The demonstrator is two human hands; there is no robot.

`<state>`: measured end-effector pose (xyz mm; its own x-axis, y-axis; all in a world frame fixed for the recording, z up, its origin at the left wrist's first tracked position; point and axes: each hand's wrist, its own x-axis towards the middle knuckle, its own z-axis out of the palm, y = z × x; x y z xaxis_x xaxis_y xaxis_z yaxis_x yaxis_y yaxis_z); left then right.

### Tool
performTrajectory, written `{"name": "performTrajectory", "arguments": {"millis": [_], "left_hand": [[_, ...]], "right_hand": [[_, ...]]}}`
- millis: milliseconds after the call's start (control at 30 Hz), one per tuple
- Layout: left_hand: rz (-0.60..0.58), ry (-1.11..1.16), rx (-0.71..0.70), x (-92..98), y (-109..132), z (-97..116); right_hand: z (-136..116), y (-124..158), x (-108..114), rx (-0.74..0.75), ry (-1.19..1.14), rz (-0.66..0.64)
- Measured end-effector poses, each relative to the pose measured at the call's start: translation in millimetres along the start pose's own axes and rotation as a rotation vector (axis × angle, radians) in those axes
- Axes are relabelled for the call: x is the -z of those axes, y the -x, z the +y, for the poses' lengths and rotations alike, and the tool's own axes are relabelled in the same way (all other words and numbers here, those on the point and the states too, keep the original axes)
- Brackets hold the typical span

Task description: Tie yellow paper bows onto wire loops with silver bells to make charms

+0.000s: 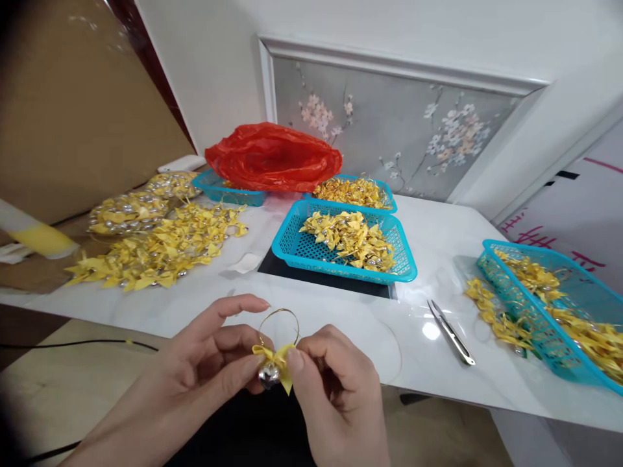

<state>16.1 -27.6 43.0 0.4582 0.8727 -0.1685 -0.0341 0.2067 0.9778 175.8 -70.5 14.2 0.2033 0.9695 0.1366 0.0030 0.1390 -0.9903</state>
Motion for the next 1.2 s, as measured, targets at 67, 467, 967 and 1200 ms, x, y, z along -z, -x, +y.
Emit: {"name": "performTrajectory", "arguments": {"millis": [67, 467, 967, 1200], "left_hand": [[0.001, 0.014, -0.010, 0.1, -1.4, -2.4], [0.074, -0.095, -0.032, 12.5, -9.9, -11.9], [-0.011, 0.350, 0.146, 10.3, -10.7, -10.7], [-0.004, 0.187, 0.009, 5.7, -7.8, -12.8]], "right_hand": [[2.8, 0.5, -1.7, -0.027, -0.041, -0.017], [10.2, 0.8, 0.4, -0.211, -0.105, -0.116], [20.4, 5.1, 5.3, -0.130, -0.039, 0.038], [22.7, -1.6, -6.1, -0.197, -0.287, -0.240]]}}
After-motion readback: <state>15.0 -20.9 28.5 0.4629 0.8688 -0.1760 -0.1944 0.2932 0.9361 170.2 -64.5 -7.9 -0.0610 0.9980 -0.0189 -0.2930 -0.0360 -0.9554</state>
